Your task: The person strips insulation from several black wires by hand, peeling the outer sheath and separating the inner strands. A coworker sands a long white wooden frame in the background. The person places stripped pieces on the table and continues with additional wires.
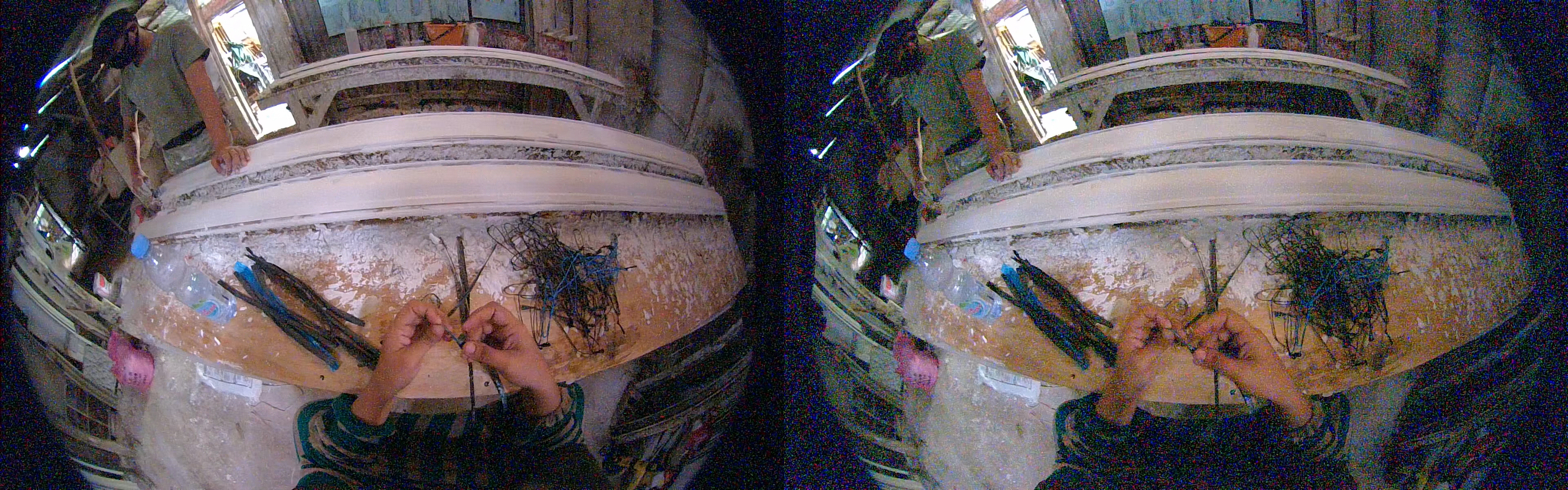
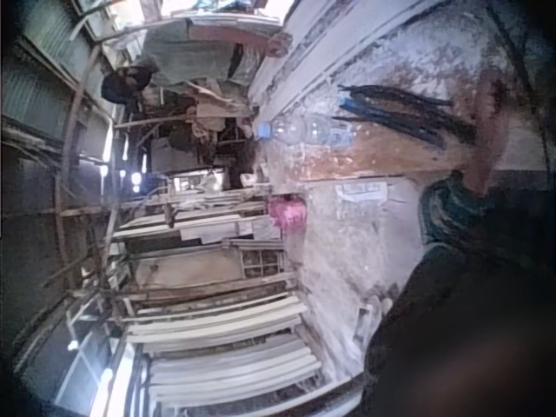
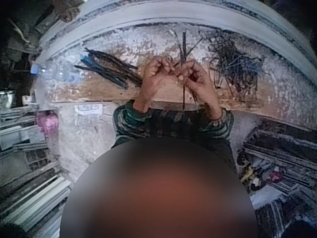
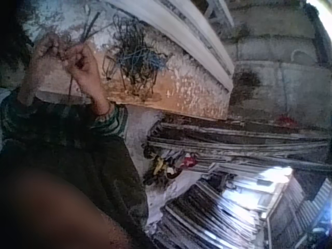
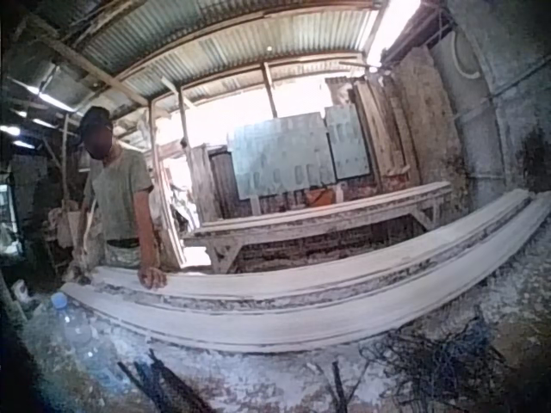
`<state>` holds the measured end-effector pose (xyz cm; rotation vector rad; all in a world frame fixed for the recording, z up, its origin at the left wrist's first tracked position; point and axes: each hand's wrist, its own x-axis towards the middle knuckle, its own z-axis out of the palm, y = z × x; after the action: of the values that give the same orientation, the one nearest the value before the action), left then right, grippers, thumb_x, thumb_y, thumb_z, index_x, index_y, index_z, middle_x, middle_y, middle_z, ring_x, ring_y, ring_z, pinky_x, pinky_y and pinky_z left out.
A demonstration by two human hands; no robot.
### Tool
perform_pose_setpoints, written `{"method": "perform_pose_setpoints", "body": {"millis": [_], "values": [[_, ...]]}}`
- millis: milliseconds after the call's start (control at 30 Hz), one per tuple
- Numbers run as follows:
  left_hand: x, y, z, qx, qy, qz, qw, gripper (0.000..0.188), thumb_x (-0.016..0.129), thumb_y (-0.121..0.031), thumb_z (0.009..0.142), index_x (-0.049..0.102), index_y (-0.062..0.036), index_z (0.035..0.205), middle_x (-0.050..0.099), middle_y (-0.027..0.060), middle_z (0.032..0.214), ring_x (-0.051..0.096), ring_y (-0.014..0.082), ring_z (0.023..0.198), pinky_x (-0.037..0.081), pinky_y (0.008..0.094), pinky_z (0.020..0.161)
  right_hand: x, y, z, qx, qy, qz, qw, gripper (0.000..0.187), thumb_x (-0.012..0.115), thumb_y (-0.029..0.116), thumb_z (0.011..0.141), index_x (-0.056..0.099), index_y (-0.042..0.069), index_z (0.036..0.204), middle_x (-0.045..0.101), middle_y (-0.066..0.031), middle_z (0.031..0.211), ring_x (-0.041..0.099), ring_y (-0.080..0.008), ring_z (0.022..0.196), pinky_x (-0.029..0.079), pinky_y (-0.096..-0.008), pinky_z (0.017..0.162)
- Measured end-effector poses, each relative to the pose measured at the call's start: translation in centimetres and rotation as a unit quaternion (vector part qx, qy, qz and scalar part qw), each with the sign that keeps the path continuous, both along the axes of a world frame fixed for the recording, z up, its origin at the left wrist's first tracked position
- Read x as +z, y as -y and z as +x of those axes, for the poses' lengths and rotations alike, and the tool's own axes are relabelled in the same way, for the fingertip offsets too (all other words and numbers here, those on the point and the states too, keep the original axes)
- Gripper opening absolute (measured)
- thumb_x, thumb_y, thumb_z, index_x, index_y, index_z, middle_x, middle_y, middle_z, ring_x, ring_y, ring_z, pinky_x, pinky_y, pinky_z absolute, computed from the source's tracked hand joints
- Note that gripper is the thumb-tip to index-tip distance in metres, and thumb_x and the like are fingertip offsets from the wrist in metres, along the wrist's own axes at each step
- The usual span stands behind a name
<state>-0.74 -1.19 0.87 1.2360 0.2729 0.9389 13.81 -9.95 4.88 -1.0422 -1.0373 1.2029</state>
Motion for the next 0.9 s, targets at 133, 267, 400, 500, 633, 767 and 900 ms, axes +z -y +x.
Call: {"method": "perform_pose_setpoints", "body": {"millis": [133,267,400,500,633,767,900], "values": [[0.8,0.1,-0.1,-0.012,-0.04,-0.049,0.998,0.017,0.058,-0.008,0.082,0.047,-0.0052,0.095,0.054,0.0025,0.086,0.052,0.0104,0.082,0.043,0.0242,0.075,0.5,0.0,0.2,-0.006,0.033,0.001,0.999,0.027,0.065,0.001,0.074,0.051,0.005,0.097,0.054,0.0018,0.076,0.05,-0.0065,0.072,0.041,-0.02,0.066],[1.0,0.0,0.1,-0.077,-0.037,-0.024,0.996,0.02,0.062,-0.008,0.079,0.051,-0.0041,0.095,0.056,0.0026,0.087,0.053,0.0097,0.082,0.043,0.023,0.073,-0.2,-0.2,-0.1,-0.037,0.018,0.008,0.999,0.025,0.066,-0.001,0.073,0.053,0.005,0.094,0.055,0.0012,0.078,0.051,-0.007,0.072,0.042,-0.0209,0.067],[0.9,-0.1,0.0,-0.02,-0.153,0.022,0.988,0.011,0.063,-0.008,0.079,0.055,-0.003,0.086,0.057,0.0022,0.082,0.054,0.0096,0.077,0.043,0.0224,0.07,-0.7,-0.2,-0.2,-0.036,0.075,-0.033,0.996,0.023,0.065,-0.001,0.073,0.054,0.004,0.093,0.056,0.0004,0.082,0.052,-0.0073,0.076,0.043,-0.0215,0.069],[0.8,-0.2,-0.1,-0.039,-0.12,-0.045,0.991,0.008,0.062,-0.008,0.079,0.056,-0.003,0.081,0.058,0.0018,0.079,0.054,0.0094,0.074,0.043,0.0223,0.069,-0.5,0.0,-0.2,-0.015,0.107,-0.031,0.994,0.021,0.062,-0.003,0.075,0.053,0.003,0.093,0.055,-0.0009,0.087,0.053,-0.0083,0.083,0.044,-0.023,0.073],[0.1,-0.6,0.0,-0.054,-0.085,-0.058,0.993,0.009,0.062,-0.009,0.08,0.056,-0.003,0.083,0.058,0.0024,0.082,0.054,0.0099,0.077,0.043,0.0226,0.07,-0.1,0.2,-0.2,-0.003,0.1,0.006,0.995,0.025,0.058,-0.006,0.075,0.051,0.003,0.097,0.055,-0.0025,0.092,0.053,-0.0101,0.088,0.044,-0.0248,0.077],[0.2,-0.3,0.3,-0.066,-0.037,-0.078,0.994,0.021,0.065,-0.007,0.076,0.054,-0.0031,0.093,0.057,0.0033,0.089,0.053,0.0109,0.081,0.043,0.0237,0.074,-0.4,0.0,-0.5,-0.035,0.107,0.047,0.993,0.033,0.056,-0.009,0.072,0.05,0.004,0.102,0.053,-0.0027,0.092,0.053,-0.0104,0.086,0.044,-0.0244,0.076],[1.3,0.7,0.7,-0.02,-0.056,0.134,0.989,0.04,0.069,-0.005,0.072,0.049,-0.0036,0.106,0.054,0.0031,0.095,0.051,0.0113,0.084,0.042,0.0251,0.077,-0.5,-0.2,-0.4,-0.116,0.109,0.091,0.983,0.036,0.058,-0.009,0.07,0.049,0.004,0.102,0.052,-0.0009,0.086,0.051,-0.0093,0.079,0.044,-0.023,0.074]]}}
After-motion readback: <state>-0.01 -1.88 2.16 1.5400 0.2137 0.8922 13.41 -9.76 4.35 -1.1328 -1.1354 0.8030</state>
